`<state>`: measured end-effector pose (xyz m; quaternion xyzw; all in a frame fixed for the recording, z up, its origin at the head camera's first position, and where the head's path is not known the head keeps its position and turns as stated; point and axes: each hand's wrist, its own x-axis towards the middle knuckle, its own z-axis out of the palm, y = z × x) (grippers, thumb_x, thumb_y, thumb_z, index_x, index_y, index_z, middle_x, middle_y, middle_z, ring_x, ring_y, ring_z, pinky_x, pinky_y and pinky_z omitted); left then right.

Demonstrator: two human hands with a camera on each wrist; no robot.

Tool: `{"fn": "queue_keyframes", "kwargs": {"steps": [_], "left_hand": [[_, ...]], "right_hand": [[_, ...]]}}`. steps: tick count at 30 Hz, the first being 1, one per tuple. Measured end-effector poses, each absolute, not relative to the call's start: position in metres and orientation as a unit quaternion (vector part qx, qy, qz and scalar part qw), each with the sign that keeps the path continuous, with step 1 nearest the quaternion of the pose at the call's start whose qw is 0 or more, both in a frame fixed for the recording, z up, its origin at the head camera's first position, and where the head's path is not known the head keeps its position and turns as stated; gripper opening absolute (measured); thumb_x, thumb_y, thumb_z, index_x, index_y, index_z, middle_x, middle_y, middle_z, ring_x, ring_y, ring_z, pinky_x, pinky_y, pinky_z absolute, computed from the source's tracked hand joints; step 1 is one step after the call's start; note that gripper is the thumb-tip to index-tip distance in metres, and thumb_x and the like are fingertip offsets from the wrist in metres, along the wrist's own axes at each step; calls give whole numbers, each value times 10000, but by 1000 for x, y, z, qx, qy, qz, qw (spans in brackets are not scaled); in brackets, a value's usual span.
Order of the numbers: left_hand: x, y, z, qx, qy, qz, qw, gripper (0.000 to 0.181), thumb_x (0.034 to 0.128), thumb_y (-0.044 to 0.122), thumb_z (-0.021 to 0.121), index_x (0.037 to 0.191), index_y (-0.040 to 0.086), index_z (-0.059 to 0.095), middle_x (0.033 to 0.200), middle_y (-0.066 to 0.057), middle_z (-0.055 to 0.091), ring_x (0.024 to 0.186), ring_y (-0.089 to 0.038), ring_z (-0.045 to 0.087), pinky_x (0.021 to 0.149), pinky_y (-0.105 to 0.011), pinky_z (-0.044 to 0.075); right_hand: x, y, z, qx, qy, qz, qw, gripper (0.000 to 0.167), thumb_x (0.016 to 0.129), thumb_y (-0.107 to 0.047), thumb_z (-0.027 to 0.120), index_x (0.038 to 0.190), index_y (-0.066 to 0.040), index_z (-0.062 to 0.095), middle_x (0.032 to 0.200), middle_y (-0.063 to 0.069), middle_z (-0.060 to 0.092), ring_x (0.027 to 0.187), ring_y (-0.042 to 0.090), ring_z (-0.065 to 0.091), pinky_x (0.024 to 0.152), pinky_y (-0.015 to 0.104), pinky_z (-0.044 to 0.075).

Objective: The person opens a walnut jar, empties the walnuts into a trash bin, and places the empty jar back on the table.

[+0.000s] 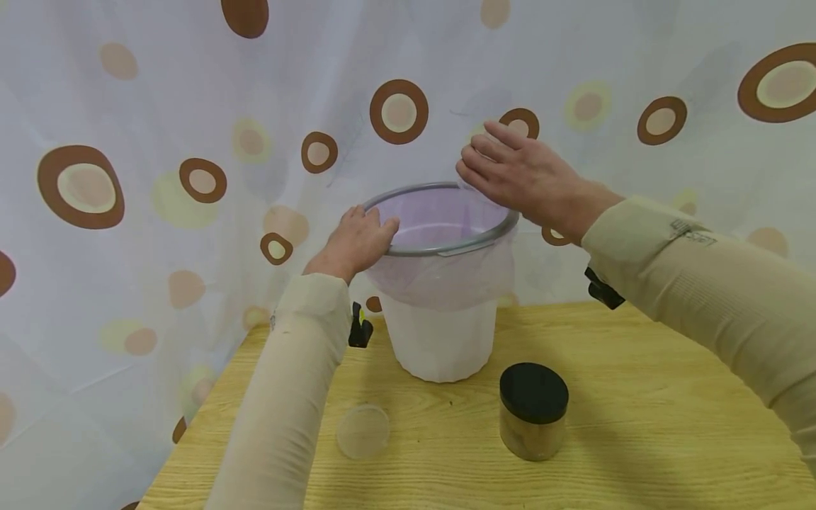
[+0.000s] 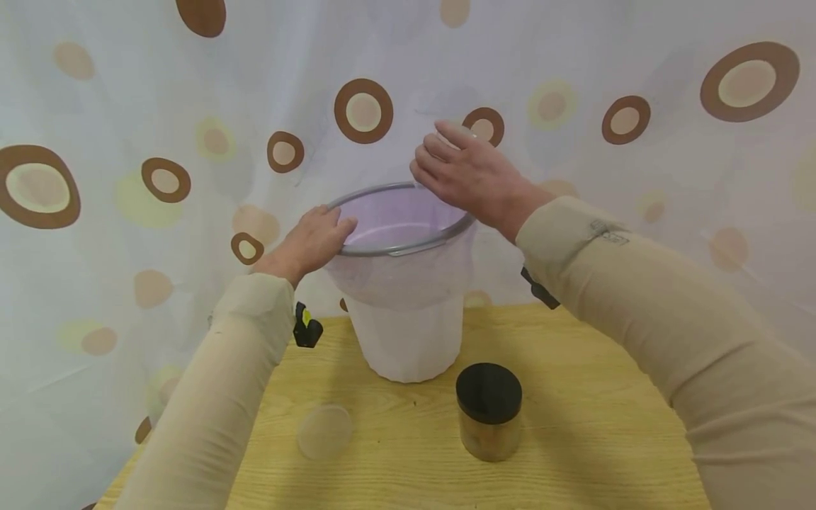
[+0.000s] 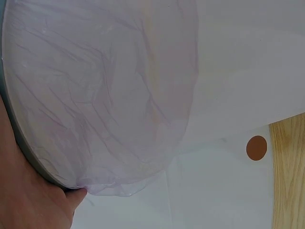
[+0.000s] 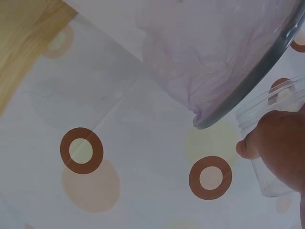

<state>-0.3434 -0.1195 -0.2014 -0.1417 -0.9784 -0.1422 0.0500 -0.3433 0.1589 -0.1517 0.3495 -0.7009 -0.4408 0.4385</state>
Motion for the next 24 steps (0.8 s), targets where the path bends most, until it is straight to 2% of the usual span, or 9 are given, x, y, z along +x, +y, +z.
{"fn": "queue_keyframes", "kwargs": {"steps": [3,10,16,24], "left_hand": [[-343,-119,-202,-144,-978,-143,51,710,1042,466,214,1553,-26,233,1643,-186,189,1549,-332,76,1267,-399,54],[-343,-119,-201,-140,-979,-139,53,698,1044,450,223,1543,-37,258,1637,-204,191,1547,-334,83,1265,-394,74],[-343,-119,-200,-137,-980,-135,51,696,1046,450,222,1544,-35,255,1639,-198,189,1549,-329,78,1265,-389,75],[-345,-119,-201,-138,-981,-129,50,695,1046,446,219,1542,-39,256,1637,-201,195,1548,-333,81,1266,-387,65]], "right_hand": [[-341,162,-153,351,-735,-395,425,824,606,-41,816,1328,4,421,1298,165,472,1217,340,422,1190,453,268],[-336,165,-157,344,-776,-333,410,804,622,-52,794,1325,41,415,1273,211,465,1188,386,422,1137,480,290],[-330,165,-158,330,-804,-299,394,891,595,-64,844,1355,38,390,1300,211,444,1229,384,381,1145,484,265],[-324,167,-162,334,-832,-204,393,672,734,16,709,1338,64,417,1299,233,465,1242,400,379,1144,495,260]]}}
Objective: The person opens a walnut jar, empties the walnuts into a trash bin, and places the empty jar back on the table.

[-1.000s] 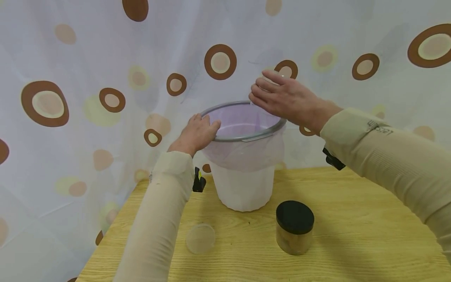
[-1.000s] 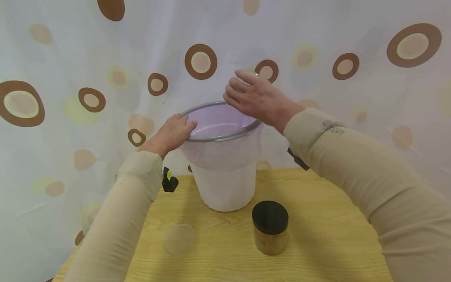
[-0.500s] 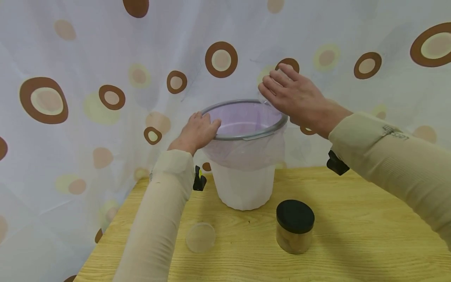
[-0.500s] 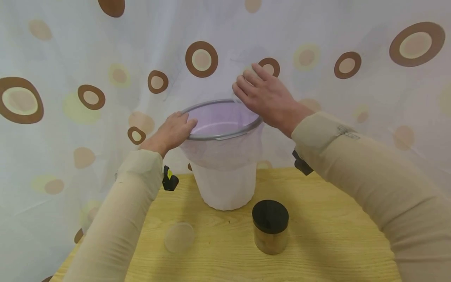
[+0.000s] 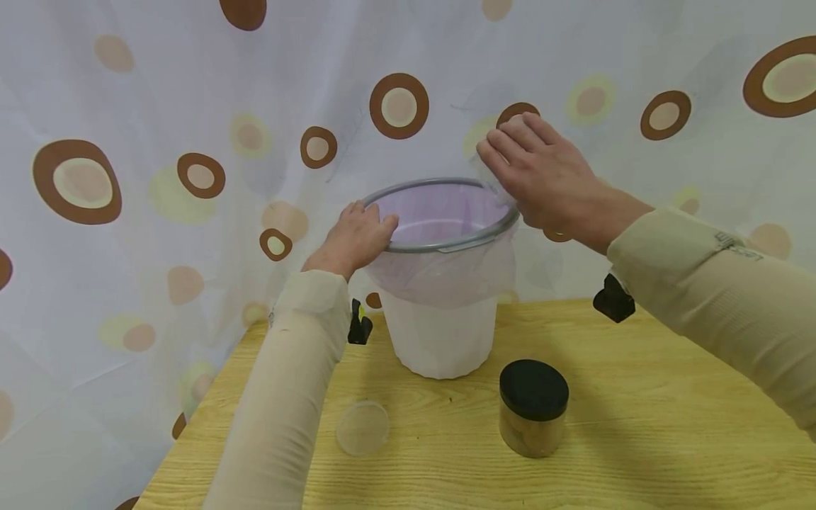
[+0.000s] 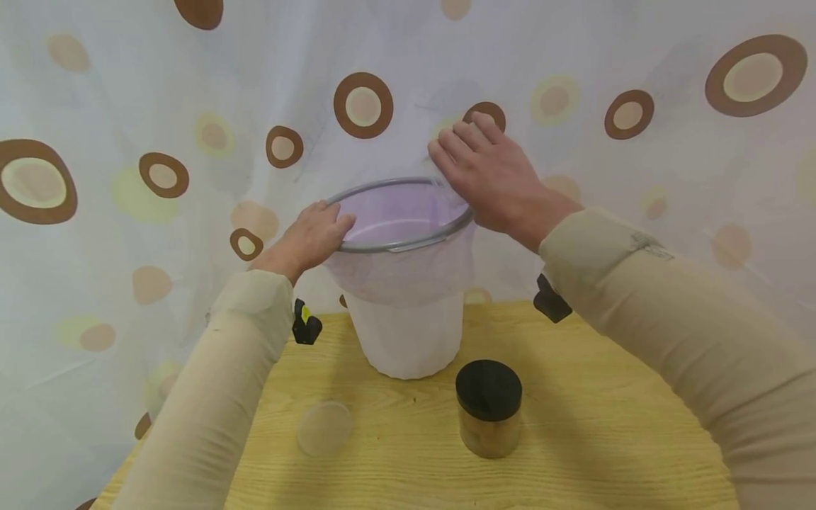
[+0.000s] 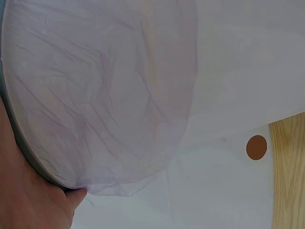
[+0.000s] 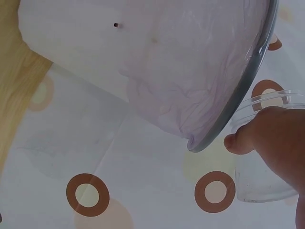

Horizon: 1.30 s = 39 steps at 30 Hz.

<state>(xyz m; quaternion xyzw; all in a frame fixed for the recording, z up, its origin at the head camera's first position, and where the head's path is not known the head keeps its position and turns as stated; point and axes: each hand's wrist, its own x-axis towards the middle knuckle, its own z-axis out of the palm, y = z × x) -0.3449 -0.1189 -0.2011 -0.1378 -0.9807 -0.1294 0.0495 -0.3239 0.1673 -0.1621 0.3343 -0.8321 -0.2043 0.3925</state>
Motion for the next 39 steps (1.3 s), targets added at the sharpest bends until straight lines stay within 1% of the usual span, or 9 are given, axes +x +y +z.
{"fn": "queue_keyframes", "kwargs": {"steps": [2,6,8,13,21,29,32,37,39], "left_hand": [[-344,-120,-201,-136,-980,-135,50,693,1046,446,223,1543,-36,258,1637,-201,194,1548,-331,81,1266,-391,73],[-344,-120,-202,-138,-979,-140,53,690,1043,441,221,1539,-37,268,1635,-197,204,1547,-334,85,1265,-395,75],[-344,-120,-201,-139,-979,-143,54,690,1042,440,219,1540,-34,269,1635,-195,204,1547,-334,85,1265,-396,76],[-342,-119,-201,-138,-978,-144,53,693,1040,445,222,1545,-28,260,1640,-192,192,1548,-329,79,1265,-400,85],[-344,-119,-201,-137,-979,-142,50,697,1041,451,219,1553,-21,240,1644,-186,184,1549,-330,72,1264,-405,86],[-343,-119,-201,-142,-979,-137,59,688,1042,431,220,1540,-41,263,1634,-200,207,1545,-332,93,1265,-396,78],[-343,-119,-201,-144,-978,-135,60,684,1042,426,217,1540,-41,260,1635,-198,206,1545,-329,92,1265,-393,75],[-343,-119,-202,-141,-978,-139,59,681,1041,424,220,1542,-35,262,1638,-188,200,1548,-321,78,1265,-389,77],[-344,-119,-202,-145,-978,-132,62,677,1040,414,218,1531,-49,277,1631,-196,217,1545,-327,92,1264,-386,73]], "right_hand": [[-321,167,-162,333,-842,-185,382,690,743,7,716,1351,71,396,1309,236,450,1255,400,356,1158,505,235],[-316,168,-162,329,-862,-144,359,788,710,-41,775,1371,71,359,1334,235,422,1277,398,319,1174,528,196],[-315,169,-163,325,-867,-130,355,803,706,-62,784,1372,63,353,1342,233,415,1287,399,317,1175,534,191],[-311,174,-164,316,-874,-108,354,821,715,-85,794,1389,58,348,1357,235,413,1299,407,332,1151,537,214],[-304,176,-166,302,-883,-57,355,924,703,-160,858,1432,66,336,1421,250,406,1286,434,364,1139,537,250],[-298,177,-169,317,-870,2,378,914,656,-134,888,1396,73,394,1359,266,477,1284,442,409,1125,544,297],[-295,176,-169,314,-871,21,377,903,656,-144,890,1386,71,403,1342,270,488,1286,450,419,1124,559,306],[-290,177,-169,306,-877,48,367,920,668,-176,888,1410,52,394,1349,283,504,1305,460,428,1126,577,314],[-289,177,-169,304,-879,57,363,934,667,-190,890,1420,44,390,1352,286,509,1306,463,435,1120,579,322]]}}
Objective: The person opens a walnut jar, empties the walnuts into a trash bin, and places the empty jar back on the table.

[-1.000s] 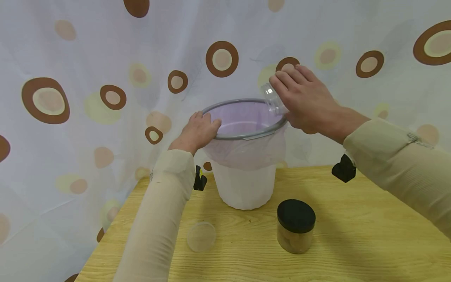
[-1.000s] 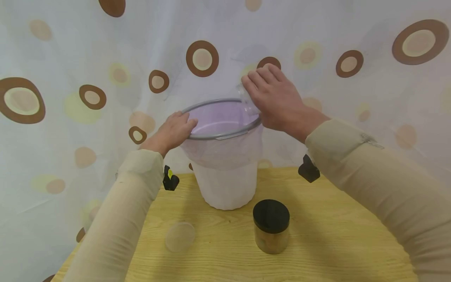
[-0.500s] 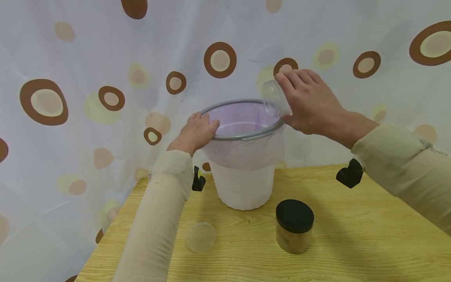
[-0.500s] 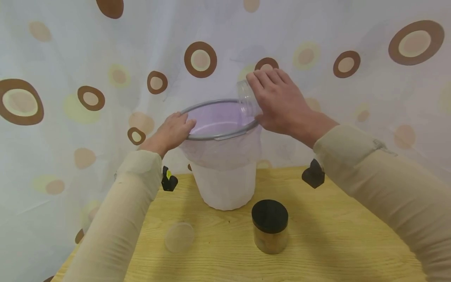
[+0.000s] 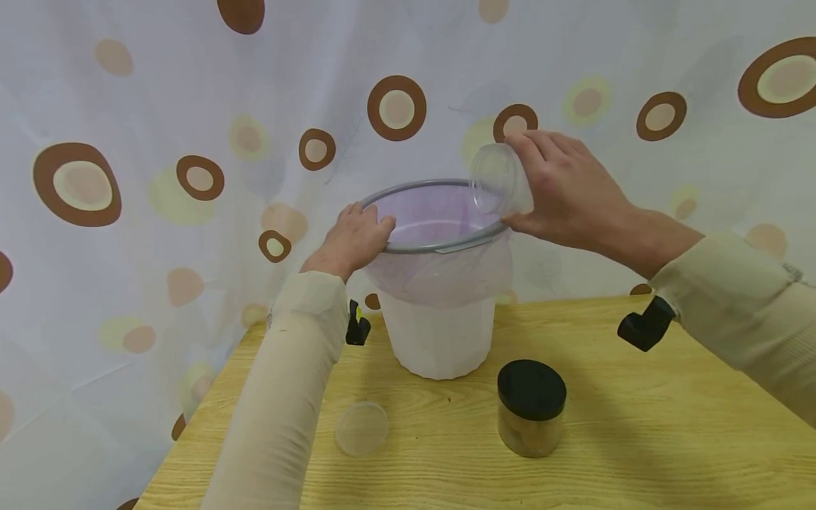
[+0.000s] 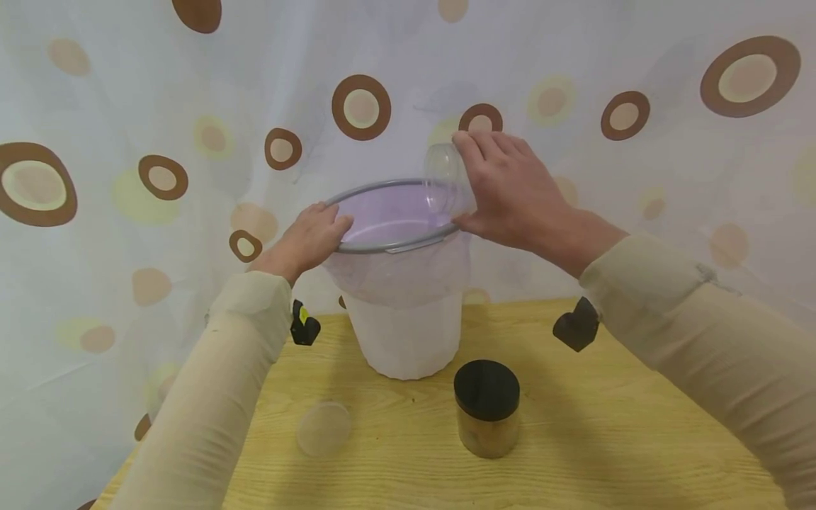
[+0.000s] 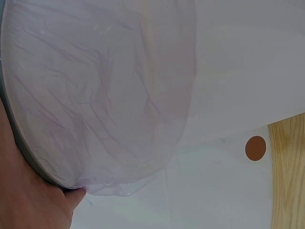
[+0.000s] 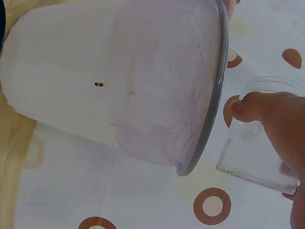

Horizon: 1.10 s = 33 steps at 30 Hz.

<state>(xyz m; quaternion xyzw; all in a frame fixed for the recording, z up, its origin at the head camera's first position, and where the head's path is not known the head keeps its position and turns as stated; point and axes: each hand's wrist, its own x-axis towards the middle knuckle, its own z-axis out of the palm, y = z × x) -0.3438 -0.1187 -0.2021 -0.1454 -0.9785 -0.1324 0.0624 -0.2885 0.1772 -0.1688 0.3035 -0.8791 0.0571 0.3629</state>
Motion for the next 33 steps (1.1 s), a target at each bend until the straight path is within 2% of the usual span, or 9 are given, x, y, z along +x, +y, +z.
{"fn": "queue_keyframes", "kwargs": {"steps": [5,9,12,16,27,33], "left_hand": [[-345,-118,-202,-150,-979,-121,67,672,1043,404,223,1525,-59,284,1625,-204,232,1542,-332,107,1264,-379,67],[-345,-118,-202,-149,-979,-121,62,672,1046,408,219,1534,-53,267,1630,-195,224,1543,-343,97,1265,-389,57],[-344,-118,-202,-149,-979,-125,58,675,1046,411,215,1538,-49,258,1634,-190,218,1544,-349,90,1266,-396,54],[-344,-119,-202,-147,-979,-133,56,679,1042,414,222,1540,-45,257,1637,-189,208,1546,-342,83,1265,-397,60],[-344,-118,-201,-147,-978,-135,56,678,1037,412,219,1538,-43,265,1636,-187,212,1545,-342,86,1266,-400,61],[-342,-118,-202,-146,-977,-146,56,683,1029,413,222,1541,-38,260,1640,-182,201,1547,-340,78,1265,-411,69]], "right_hand": [[-282,177,-169,288,-888,87,347,967,670,-223,897,1449,13,376,1363,271,510,1270,470,461,1084,589,352],[-274,174,-172,286,-890,123,334,981,678,-244,899,1468,-5,370,1369,241,512,1194,443,505,986,592,433],[-269,170,-175,287,-889,143,329,972,685,-264,896,1461,8,377,1371,225,517,1144,406,536,893,580,491],[-262,166,-179,288,-887,164,321,963,697,-270,893,1451,31,375,1374,217,514,1131,372,549,877,551,524],[-246,163,-193,319,-859,228,330,861,666,-191,913,1357,18,445,1212,154,590,1039,294,570,860,453,492],[-237,162,-206,329,-849,269,314,903,677,-152,904,1419,-35,403,1187,117,621,1046,257,586,875,429,463]]}}
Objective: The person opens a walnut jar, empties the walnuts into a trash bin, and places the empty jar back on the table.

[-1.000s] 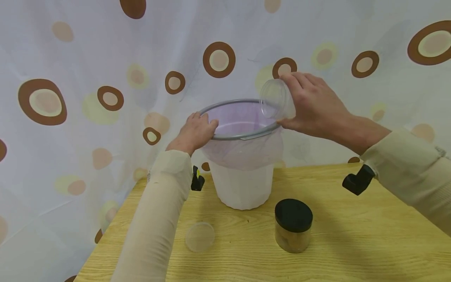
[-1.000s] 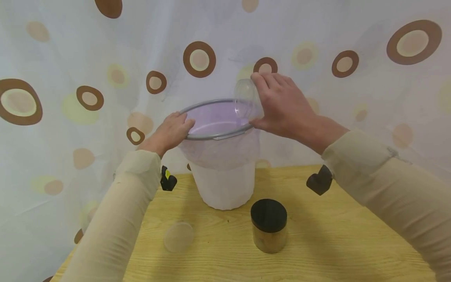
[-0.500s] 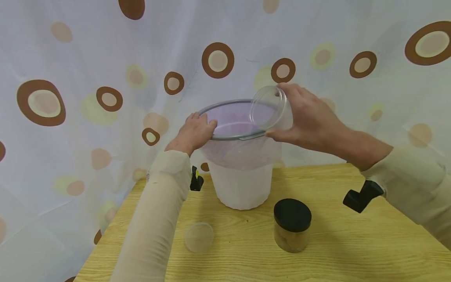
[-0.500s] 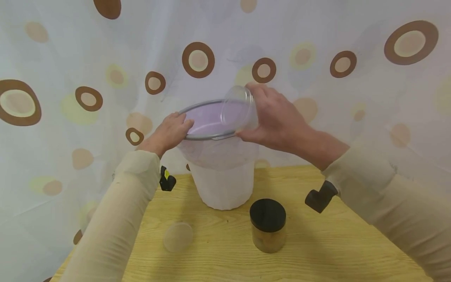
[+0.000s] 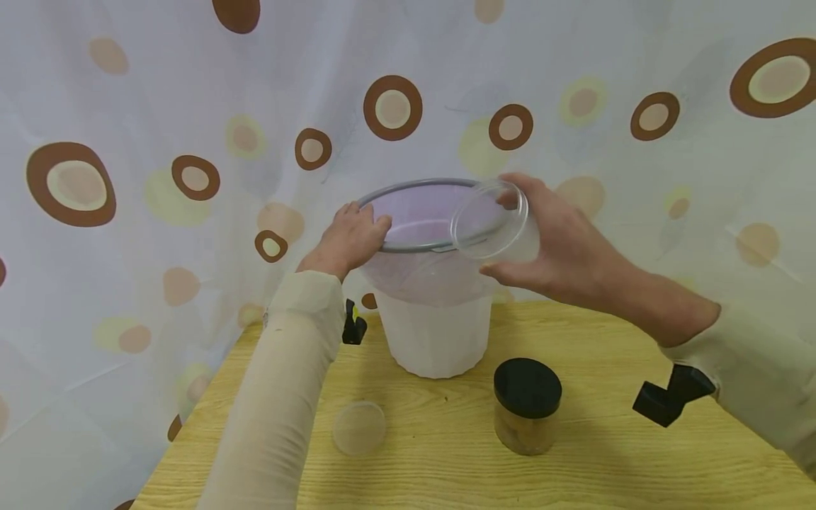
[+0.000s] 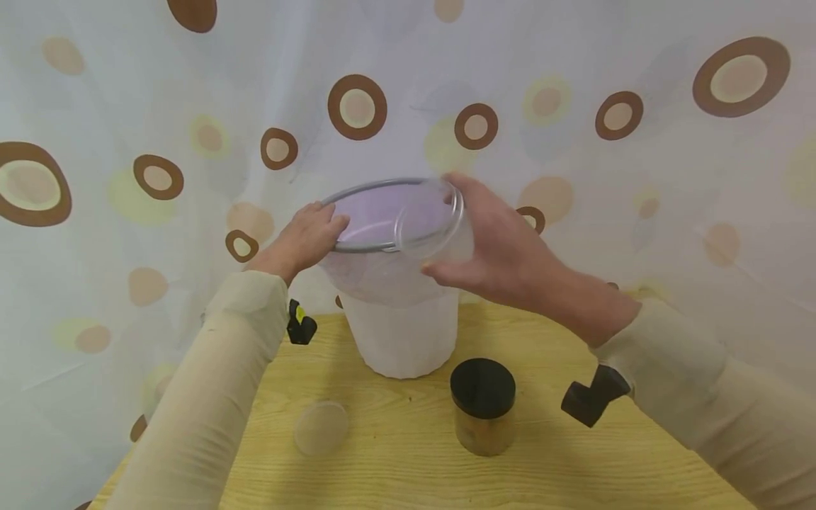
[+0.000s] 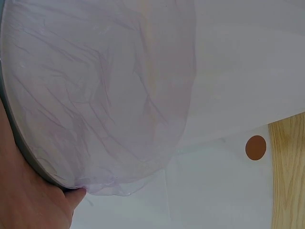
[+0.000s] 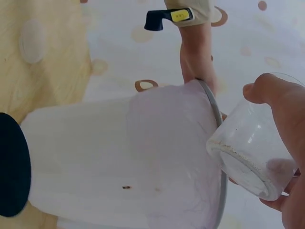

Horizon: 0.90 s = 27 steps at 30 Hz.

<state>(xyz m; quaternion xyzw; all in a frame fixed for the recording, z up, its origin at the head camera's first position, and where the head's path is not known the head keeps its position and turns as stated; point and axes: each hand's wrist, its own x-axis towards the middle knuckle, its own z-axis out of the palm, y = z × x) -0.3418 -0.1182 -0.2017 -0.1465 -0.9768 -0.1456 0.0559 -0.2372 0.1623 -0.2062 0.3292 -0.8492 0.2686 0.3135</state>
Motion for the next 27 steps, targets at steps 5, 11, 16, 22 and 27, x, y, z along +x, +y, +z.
{"fn": "queue_keyframes", "kwargs": {"steps": [5,11,16,22,27], "left_hand": [[-342,-118,-202,-146,-977,-145,58,686,1028,413,222,1541,-41,259,1639,-182,204,1546,-342,82,1265,-412,70],[-342,-118,-201,-148,-978,-136,62,681,1035,409,219,1534,-51,269,1632,-189,224,1543,-349,90,1264,-417,71],[-343,-120,-201,-147,-978,-135,61,682,1032,405,218,1532,-56,270,1633,-190,220,1544,-347,84,1264,-411,68],[-344,-119,-203,-152,-978,-128,64,672,1034,386,216,1516,-76,291,1624,-205,236,1540,-360,97,1264,-406,63],[-344,-118,-202,-149,-978,-131,65,675,1036,392,217,1523,-70,280,1629,-200,224,1543,-354,86,1265,-403,62]], "right_hand": [[-228,160,-220,317,-858,305,264,880,723,-194,884,1433,-92,374,1251,111,628,1065,262,608,858,439,471],[-221,153,-238,310,-860,352,201,850,760,-272,862,1423,-103,357,1282,90,608,1131,260,600,896,450,485],[-220,141,-259,324,-847,386,169,846,753,-243,867,1404,-86,351,1297,90,609,1234,258,567,981,480,473],[-216,123,-283,320,-842,413,133,861,738,-222,868,1397,-76,334,1298,103,619,1249,256,568,983,465,480],[-212,108,-296,306,-837,440,111,873,711,-205,876,1383,-72,334,1288,92,619,1224,272,579,993,464,478]]}}
